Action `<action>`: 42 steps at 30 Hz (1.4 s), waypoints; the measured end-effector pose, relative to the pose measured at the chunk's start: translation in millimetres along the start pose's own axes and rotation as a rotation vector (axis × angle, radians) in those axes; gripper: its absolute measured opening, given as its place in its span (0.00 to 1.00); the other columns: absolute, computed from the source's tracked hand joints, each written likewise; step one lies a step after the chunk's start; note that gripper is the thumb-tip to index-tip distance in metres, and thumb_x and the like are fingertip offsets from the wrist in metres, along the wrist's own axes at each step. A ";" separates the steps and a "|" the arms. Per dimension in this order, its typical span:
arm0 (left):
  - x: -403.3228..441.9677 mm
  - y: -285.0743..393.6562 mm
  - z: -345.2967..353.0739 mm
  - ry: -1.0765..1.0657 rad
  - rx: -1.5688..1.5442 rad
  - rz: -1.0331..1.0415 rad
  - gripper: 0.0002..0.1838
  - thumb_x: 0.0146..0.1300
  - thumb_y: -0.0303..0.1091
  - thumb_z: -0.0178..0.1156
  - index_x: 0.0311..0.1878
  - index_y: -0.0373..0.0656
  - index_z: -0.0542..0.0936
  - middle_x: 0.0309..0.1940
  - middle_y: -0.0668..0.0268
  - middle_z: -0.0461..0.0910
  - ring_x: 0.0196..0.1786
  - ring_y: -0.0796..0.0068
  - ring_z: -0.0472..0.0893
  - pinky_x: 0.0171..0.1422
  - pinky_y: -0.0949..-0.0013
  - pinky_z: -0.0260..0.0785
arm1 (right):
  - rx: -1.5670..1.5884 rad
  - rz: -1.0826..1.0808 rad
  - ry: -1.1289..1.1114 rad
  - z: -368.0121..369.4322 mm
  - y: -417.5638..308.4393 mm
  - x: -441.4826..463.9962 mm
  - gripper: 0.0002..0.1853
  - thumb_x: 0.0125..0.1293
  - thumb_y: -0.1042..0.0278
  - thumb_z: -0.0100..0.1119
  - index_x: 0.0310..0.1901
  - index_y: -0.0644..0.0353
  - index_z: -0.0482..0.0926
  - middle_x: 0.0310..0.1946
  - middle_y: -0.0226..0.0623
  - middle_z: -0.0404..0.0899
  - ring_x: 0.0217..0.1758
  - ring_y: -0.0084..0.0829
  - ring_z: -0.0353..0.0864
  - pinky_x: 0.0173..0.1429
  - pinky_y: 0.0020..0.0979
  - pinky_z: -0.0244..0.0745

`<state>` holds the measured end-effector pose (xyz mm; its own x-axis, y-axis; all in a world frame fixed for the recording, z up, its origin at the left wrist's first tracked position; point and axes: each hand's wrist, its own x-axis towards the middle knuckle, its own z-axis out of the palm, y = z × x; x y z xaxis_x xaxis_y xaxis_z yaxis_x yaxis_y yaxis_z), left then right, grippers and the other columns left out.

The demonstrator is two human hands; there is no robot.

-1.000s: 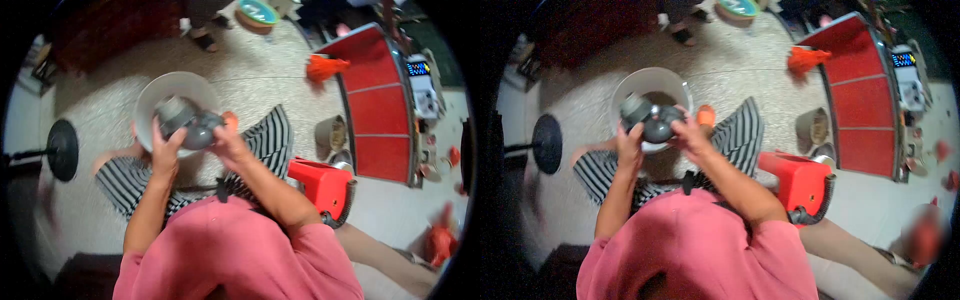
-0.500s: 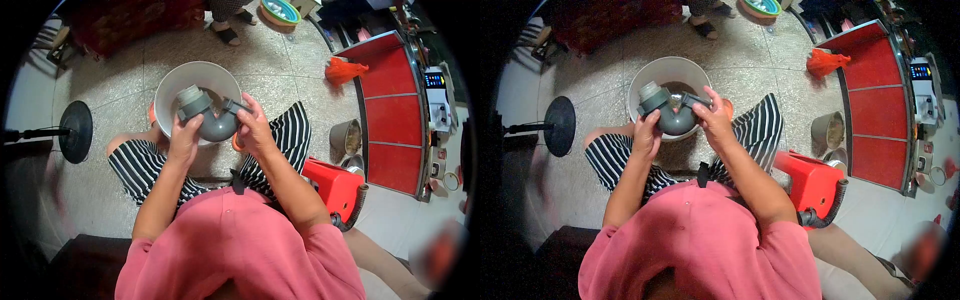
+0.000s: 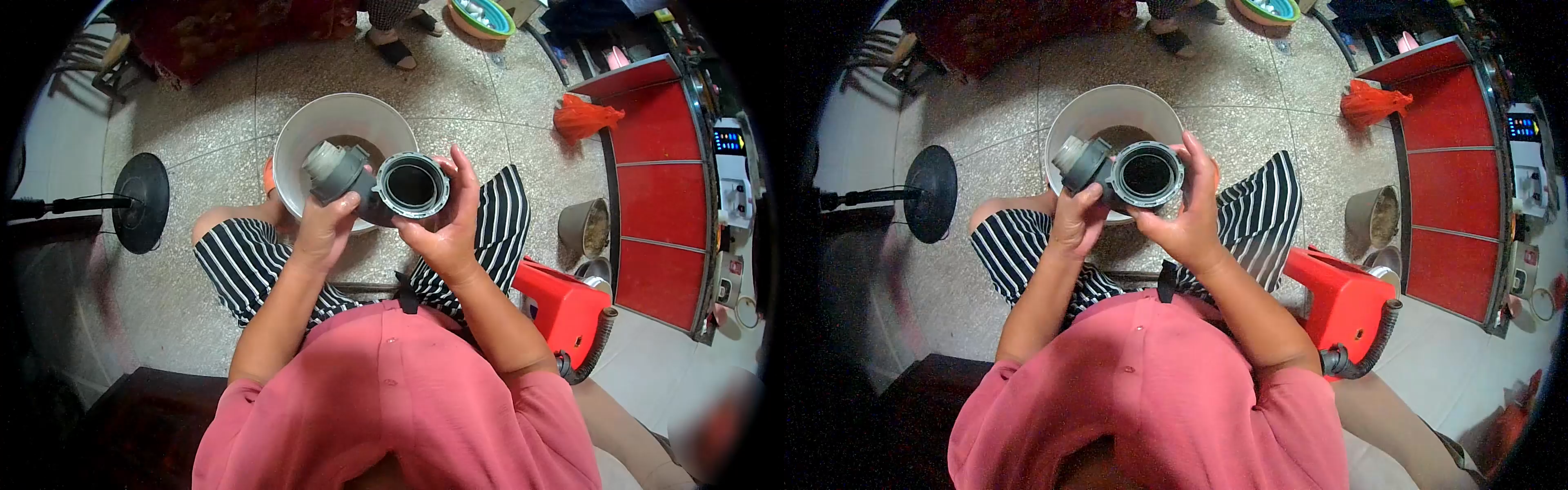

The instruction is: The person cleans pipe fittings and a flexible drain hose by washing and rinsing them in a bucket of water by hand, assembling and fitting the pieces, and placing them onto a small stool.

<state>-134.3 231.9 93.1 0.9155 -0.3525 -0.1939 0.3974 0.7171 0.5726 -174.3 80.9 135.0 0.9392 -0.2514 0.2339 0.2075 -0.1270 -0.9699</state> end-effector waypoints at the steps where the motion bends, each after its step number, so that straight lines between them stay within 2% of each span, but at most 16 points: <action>1: -0.8 0.4 0.4 -0.003 0.004 0.001 0.28 0.48 0.26 0.62 0.55 0.39 0.66 0.49 0.63 0.72 0.54 0.69 0.71 0.63 0.63 0.59 | -0.041 -0.034 -0.010 -0.7 0.4 -0.5 0.51 0.35 0.70 0.67 0.63 0.64 0.50 0.50 0.42 0.59 0.56 0.36 0.64 0.63 0.34 0.56; 9: -4.5 7.1 16.5 -0.041 0.071 0.081 0.35 0.47 0.20 0.60 0.60 0.41 0.60 0.52 0.60 0.70 0.54 0.66 0.71 0.62 0.62 0.61 | -0.129 -0.198 -0.025 -6.4 -4.5 -0.3 0.49 0.33 0.73 0.66 0.62 0.64 0.51 0.48 0.42 0.60 0.54 0.35 0.64 0.62 0.31 0.57; 13: -5.6 6.0 3.3 0.010 0.275 0.144 0.34 0.47 0.18 0.60 0.59 0.41 0.59 0.52 0.61 0.68 0.55 0.69 0.70 0.61 0.65 0.62 | -0.282 -0.448 -0.067 -15.7 -5.9 3.2 0.48 0.31 0.72 0.66 0.60 0.63 0.55 0.50 0.45 0.65 0.52 0.41 0.66 0.59 0.39 0.59; 17: -2.9 8.5 10.1 -0.006 0.333 0.129 0.33 0.47 0.18 0.60 0.59 0.40 0.60 0.52 0.62 0.68 0.56 0.70 0.69 0.61 0.66 0.61 | -0.352 -0.505 -0.156 -23.4 -12.7 7.0 0.52 0.32 0.79 0.64 0.63 0.61 0.47 0.53 0.48 0.60 0.54 0.39 0.68 0.58 0.34 0.65; 22: -2.5 5.3 -0.6 0.056 0.430 0.041 0.34 0.48 0.18 0.59 0.60 0.40 0.58 0.52 0.62 0.68 0.55 0.70 0.70 0.61 0.65 0.62 | -0.391 -0.525 -0.230 -21.1 -20.8 13.7 0.51 0.33 0.77 0.65 0.63 0.62 0.49 0.53 0.47 0.61 0.54 0.37 0.68 0.57 0.34 0.66; 24: -0.2 6.1 1.1 0.128 0.396 0.018 0.34 0.49 0.18 0.57 0.61 0.41 0.58 0.52 0.62 0.68 0.54 0.70 0.70 0.60 0.66 0.63 | -0.451 -0.445 -0.254 -25.9 -22.8 16.0 0.51 0.33 0.74 0.68 0.63 0.63 0.50 0.53 0.46 0.61 0.55 0.37 0.67 0.58 0.35 0.64; 27: 1.9 11.1 8.6 0.147 0.366 -0.027 0.32 0.52 0.21 0.55 0.61 0.42 0.57 0.52 0.62 0.68 0.52 0.70 0.71 0.58 0.66 0.65 | -0.435 -0.242 -0.230 -26.6 -20.3 9.9 0.54 0.33 0.69 0.73 0.64 0.63 0.49 0.53 0.45 0.63 0.58 0.38 0.64 0.64 0.36 0.56; 28: 2.8 9.1 10.6 0.135 0.338 -0.022 0.30 0.56 0.26 0.55 0.62 0.44 0.57 0.52 0.62 0.68 0.51 0.70 0.72 0.57 0.66 0.66 | -0.202 -0.198 -0.215 -21.9 -7.7 7.5 0.55 0.35 0.63 0.73 0.65 0.64 0.47 0.53 0.48 0.63 0.60 0.44 0.62 0.64 0.39 0.57; 29: 4.6 4.8 16.1 0.126 0.311 -0.021 0.29 0.59 0.31 0.55 0.63 0.45 0.56 0.52 0.62 0.68 0.51 0.71 0.73 0.56 0.67 0.66 | -0.228 -0.225 -0.180 -22.2 -8.0 8.9 0.54 0.36 0.64 0.72 0.65 0.64 0.47 0.54 0.48 0.62 0.58 0.45 0.64 0.63 0.37 0.58; 31: 4.5 3.1 32.3 0.104 0.292 0.013 0.30 0.59 0.32 0.55 0.63 0.44 0.56 0.53 0.62 0.69 0.51 0.70 0.73 0.56 0.66 0.66 | -0.245 -0.131 -0.170 -24.2 -13.5 8.1 0.55 0.37 0.64 0.71 0.65 0.63 0.44 0.58 0.53 0.59 0.60 0.48 0.63 0.64 0.36 0.57; 33: 10.7 3.0 28.4 -0.007 0.353 0.001 0.29 0.59 0.31 0.54 0.63 0.44 0.57 0.53 0.62 0.69 0.51 0.70 0.73 0.55 0.67 0.67 | -0.242 -0.051 -0.117 -29.4 -13.2 4.1 0.55 0.37 0.65 0.71 0.65 0.62 0.44 0.60 0.52 0.57 0.62 0.47 0.61 0.65 0.35 0.56; 36: 13.8 4.1 23.6 -0.131 0.458 -0.046 0.31 0.59 0.31 0.55 0.64 0.44 0.55 0.53 0.61 0.68 0.50 0.70 0.74 0.48 0.70 0.69 | -0.057 0.047 -0.032 -41.5 -17.4 2.2 0.54 0.39 0.68 0.72 0.66 0.60 0.45 0.55 0.48 0.63 0.60 0.38 0.64 0.64 0.34 0.57; 37: 15.4 3.0 24.8 -0.170 0.487 -0.066 0.31 0.58 0.31 0.56 0.64 0.43 0.55 0.53 0.60 0.68 0.50 0.70 0.74 0.45 0.72 0.70 | 0.013 0.075 0.026 -48.7 -21.0 3.7 0.50 0.41 0.71 0.69 0.65 0.60 0.47 0.54 0.44 0.64 0.59 0.34 0.64 0.64 0.33 0.58; 39: 17.2 -1.7 29.6 -0.186 0.570 -0.086 0.32 0.59 0.32 0.55 0.65 0.44 0.54 0.51 0.60 0.69 0.46 0.71 0.76 0.42 0.75 0.69 | 0.303 0.253 0.121 -68.4 -29.1 5.1 0.48 0.42 0.70 0.69 0.64 0.61 0.49 0.54 0.41 0.65 0.59 0.33 0.64 0.63 0.31 0.57; 41: 20.4 0.1 33.6 -0.240 0.593 -0.107 0.32 0.59 0.32 0.55 0.66 0.45 0.54 0.51 0.60 0.69 0.45 0.72 0.76 0.43 0.76 0.69 | 0.333 0.225 0.290 -104.0 -29.9 3.8 0.44 0.46 0.74 0.63 0.64 0.59 0.49 0.53 0.40 0.65 0.55 0.31 0.67 0.59 0.31 0.63; 42: 22.3 -0.7 31.7 -0.168 0.619 -0.113 0.31 0.60 0.33 0.55 0.66 0.45 0.55 0.51 0.60 0.69 0.42 0.74 0.77 0.40 0.79 0.67 | 0.361 0.240 0.376 -127.5 -38.4 -0.5 0.42 0.48 0.72 0.61 0.64 0.58 0.50 0.52 0.40 0.66 0.54 0.32 0.68 0.58 0.32 0.66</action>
<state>-116.1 204.5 113.7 0.8280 -0.5306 -0.1816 0.3351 0.2085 0.9188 -217.7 -36.4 180.7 0.8234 -0.5651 -0.0519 0.1428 0.2949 -0.9448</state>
